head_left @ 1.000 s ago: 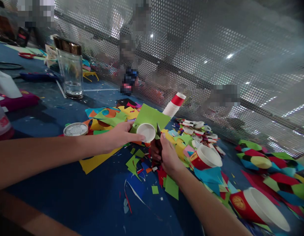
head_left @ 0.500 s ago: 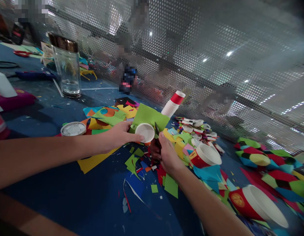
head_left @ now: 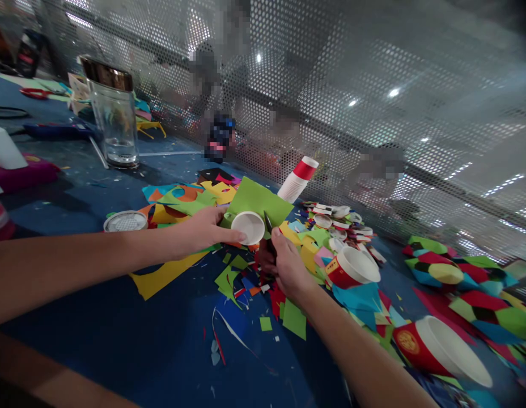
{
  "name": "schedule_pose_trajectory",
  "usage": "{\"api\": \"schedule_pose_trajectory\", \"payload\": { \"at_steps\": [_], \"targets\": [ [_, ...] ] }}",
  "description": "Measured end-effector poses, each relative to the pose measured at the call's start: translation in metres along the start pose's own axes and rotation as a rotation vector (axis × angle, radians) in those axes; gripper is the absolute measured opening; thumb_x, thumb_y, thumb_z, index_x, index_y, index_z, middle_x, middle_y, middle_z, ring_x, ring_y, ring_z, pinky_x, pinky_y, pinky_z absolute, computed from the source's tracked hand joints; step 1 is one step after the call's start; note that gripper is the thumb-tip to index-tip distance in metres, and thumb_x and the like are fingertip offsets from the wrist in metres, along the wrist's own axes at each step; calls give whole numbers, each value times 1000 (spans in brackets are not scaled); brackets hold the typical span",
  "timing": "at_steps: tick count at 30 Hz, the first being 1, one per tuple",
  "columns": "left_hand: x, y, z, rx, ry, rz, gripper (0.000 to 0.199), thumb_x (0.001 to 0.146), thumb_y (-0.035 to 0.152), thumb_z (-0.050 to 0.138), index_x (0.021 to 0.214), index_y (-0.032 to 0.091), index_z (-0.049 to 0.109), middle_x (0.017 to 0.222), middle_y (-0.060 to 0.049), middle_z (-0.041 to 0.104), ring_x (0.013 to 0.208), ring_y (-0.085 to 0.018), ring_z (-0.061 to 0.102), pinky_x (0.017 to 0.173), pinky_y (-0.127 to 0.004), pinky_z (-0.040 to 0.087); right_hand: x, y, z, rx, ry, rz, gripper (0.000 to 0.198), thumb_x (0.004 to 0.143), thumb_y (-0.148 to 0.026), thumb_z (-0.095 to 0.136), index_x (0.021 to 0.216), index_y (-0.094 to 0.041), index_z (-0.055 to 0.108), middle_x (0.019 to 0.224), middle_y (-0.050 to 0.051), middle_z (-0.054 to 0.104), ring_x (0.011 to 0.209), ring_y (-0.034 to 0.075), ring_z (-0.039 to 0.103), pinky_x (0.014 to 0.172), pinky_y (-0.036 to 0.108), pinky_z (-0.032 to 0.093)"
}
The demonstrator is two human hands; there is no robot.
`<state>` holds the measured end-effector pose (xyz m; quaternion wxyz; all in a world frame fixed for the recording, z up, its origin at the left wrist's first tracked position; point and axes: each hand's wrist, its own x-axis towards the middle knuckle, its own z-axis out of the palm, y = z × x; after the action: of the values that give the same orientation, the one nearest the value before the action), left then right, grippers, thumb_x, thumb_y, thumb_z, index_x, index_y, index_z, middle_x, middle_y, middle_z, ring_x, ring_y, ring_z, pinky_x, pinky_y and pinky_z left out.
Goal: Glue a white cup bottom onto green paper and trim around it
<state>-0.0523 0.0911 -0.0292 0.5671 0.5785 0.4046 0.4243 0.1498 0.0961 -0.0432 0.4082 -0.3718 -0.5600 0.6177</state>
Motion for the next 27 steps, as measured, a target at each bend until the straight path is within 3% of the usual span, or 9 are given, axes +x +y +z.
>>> {"api": "schedule_pose_trajectory", "payload": {
  "at_steps": [17, 27],
  "targets": [
    [2, 10, -11, 173, 23, -37, 61, 59, 39, 80, 114, 16, 66, 115, -11, 73, 105, -31, 68, 94, -43, 51, 0, 0, 0, -29, -4, 4, 62, 75, -76, 65, 67, -23, 33, 53, -9, 31, 44, 6, 19, 41, 21, 11],
    [1, 11, -14, 243, -95, -32, 57, 61, 39, 78, 113, 20, 66, 115, -7, 73, 107, -30, 66, 90, -38, 51, -2, 0, 1, -97, 0, -3, 59, 79, -74, 61, 64, -24, 33, 54, -9, 22, 42, 8, 24, 39, 25, 16]
  ]
}}
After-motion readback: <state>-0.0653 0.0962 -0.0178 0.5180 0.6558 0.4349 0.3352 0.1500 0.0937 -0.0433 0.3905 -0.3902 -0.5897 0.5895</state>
